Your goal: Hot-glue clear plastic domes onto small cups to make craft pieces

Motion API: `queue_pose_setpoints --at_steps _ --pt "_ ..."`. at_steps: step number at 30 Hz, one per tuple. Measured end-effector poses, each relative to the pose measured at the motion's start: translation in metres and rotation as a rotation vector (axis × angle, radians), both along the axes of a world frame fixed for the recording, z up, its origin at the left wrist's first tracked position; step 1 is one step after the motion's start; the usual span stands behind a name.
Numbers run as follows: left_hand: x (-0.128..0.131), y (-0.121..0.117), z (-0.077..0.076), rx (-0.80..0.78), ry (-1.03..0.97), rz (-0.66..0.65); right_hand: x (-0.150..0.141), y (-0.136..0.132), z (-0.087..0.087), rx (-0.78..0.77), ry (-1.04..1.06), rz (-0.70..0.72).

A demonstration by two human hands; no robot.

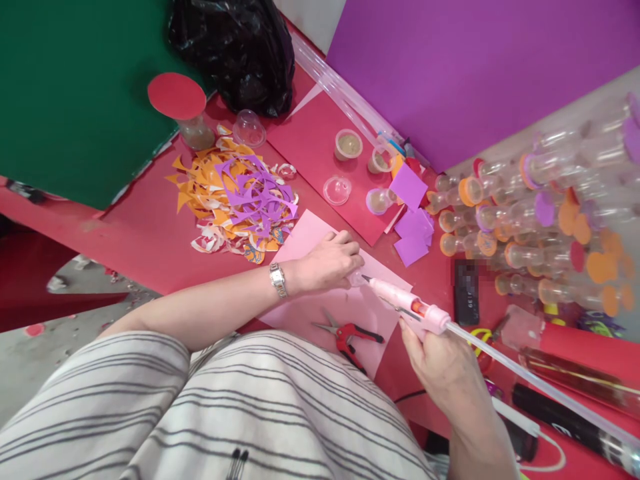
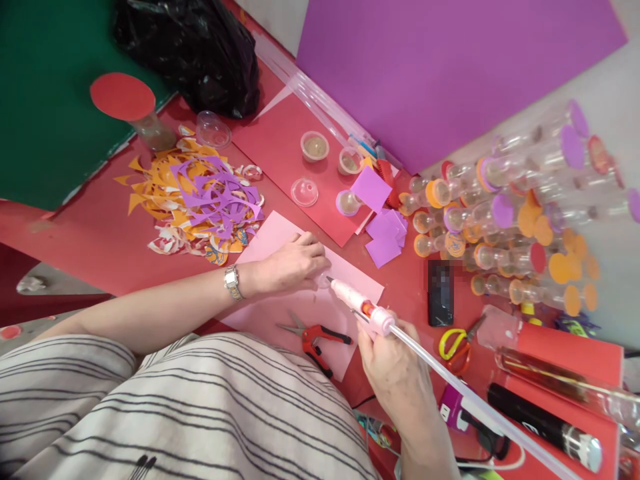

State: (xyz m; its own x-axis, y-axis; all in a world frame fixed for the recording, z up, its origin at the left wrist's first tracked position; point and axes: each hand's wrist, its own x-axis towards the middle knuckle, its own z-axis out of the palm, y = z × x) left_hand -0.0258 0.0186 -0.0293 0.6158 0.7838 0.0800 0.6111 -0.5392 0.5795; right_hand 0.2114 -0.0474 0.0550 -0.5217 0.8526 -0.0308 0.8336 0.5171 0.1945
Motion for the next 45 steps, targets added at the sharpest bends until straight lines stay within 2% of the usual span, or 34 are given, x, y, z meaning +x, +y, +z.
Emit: queue_pose_setpoints --at_steps 7,23,32,45 --pt "0.0 0.0 -0.001 -0.005 0.001 0.003 -0.004 0.004 0.006 0.022 -0.046 0.048" --pt "0.001 0.0 -0.003 0.001 0.013 0.003 0.0 0.005 0.007 -0.018 -0.05 -0.004" --pt "0.001 0.0 -0.002 0.013 0.017 0.009 -0.003 0.012 0.013 -0.054 0.016 0.044" --pt "0.002 0.0 0.0 0.025 0.02 0.016 -0.003 0.013 0.015 -0.043 -0.03 0.044"
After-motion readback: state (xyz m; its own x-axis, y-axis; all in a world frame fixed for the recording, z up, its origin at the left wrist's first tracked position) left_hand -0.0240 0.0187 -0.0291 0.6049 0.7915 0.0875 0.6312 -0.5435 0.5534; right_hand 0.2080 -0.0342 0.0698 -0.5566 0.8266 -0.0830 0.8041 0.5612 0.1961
